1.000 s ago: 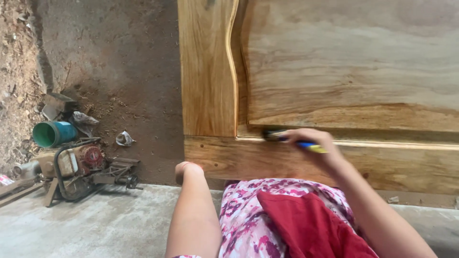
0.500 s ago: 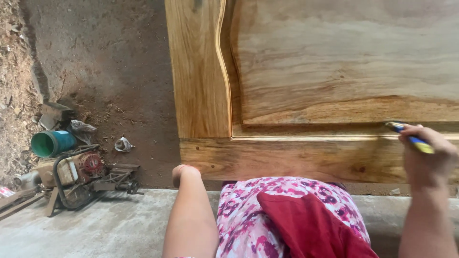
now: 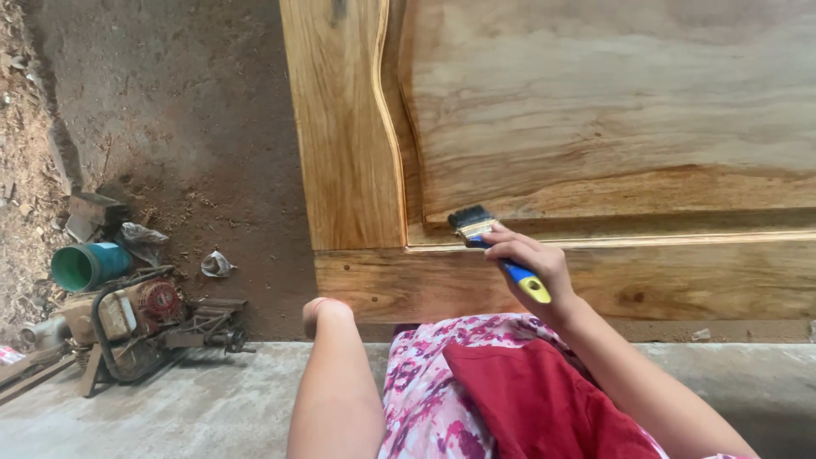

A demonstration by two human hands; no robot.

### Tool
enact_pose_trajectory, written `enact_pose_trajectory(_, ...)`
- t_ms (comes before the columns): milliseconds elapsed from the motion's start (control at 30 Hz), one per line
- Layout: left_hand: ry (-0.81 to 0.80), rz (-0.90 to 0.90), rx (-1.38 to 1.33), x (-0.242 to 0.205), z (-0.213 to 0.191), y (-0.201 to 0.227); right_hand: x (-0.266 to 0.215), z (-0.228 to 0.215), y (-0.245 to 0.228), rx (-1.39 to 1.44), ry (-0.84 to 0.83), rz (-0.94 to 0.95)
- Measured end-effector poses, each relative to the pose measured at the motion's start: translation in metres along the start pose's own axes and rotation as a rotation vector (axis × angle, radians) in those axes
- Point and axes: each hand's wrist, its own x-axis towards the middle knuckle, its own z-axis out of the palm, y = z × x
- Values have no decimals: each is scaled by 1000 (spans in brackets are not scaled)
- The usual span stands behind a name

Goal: Applying wood stain to a wooden door using a paintbrush.

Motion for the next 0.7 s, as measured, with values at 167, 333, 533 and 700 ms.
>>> enact_pose_trajectory(167,-14,24,-26,-10,-9,-1,-6,-35,53,11,46,83)
enact_pose_trajectory(333,-59,0,-13,-18,-17,3,-17,-97,109,-85,369,10)
enact_pose_trajectory(533,3,-3,-38,9,6,-4,-37,-171,156,-435,529,-73)
enact_pose_trajectory(700,44,22,4,14,9,-4,-21,-176,135,-612,583,-87)
